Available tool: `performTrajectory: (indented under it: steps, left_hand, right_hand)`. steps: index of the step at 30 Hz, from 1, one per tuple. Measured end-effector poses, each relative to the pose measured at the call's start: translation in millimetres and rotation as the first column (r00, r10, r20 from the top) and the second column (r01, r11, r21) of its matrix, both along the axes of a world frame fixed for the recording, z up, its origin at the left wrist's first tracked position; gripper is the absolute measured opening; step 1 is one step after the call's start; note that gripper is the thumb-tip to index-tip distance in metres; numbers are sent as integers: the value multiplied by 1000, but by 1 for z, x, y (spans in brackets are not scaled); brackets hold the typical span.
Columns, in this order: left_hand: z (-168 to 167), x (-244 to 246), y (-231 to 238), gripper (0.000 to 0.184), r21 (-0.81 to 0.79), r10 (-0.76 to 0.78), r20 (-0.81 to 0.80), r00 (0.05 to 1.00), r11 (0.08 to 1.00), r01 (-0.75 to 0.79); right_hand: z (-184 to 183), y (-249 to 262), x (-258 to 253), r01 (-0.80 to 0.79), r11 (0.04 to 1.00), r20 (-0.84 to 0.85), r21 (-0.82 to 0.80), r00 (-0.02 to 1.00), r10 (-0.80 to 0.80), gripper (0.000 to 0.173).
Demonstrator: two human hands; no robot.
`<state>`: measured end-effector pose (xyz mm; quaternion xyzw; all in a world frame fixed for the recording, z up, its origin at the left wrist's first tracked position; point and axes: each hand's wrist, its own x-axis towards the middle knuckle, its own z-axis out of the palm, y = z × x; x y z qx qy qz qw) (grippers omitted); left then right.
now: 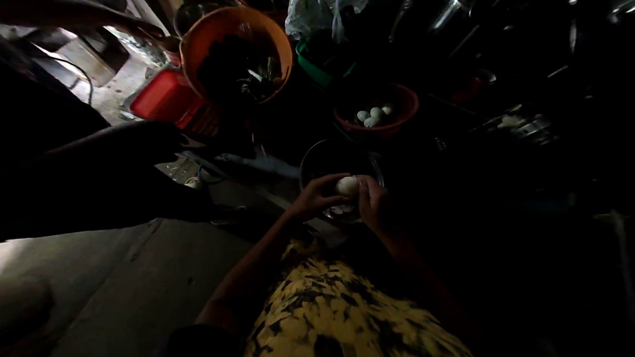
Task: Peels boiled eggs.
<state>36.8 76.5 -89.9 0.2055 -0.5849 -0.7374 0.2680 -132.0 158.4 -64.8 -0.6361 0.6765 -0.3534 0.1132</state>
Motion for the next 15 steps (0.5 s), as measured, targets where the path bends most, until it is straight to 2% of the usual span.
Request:
performTrajectory:
  steps: [3,9,13,15]
  left_hand:
    - [-4,-1,2,54,37,-8,-46,999,999,10]
    - [-3,0,-2,53,111,-25,-93,995,993,35]
    - [-1,1,0,55,101,-15,-90,996,995,24]
    - [-2,3,3,55,98,-12,-92,996,995,21]
  right_hand:
    - [-2,0,-4,-6,1000,26,-3,1000,6,30]
    - [16,-2,-3,36,993,206,111,977,-59,29]
    - [22,1,-5,-51,981,339,187,941,-15,36]
    - [21,3,-8,-70,980,360,186,933,-2,33]
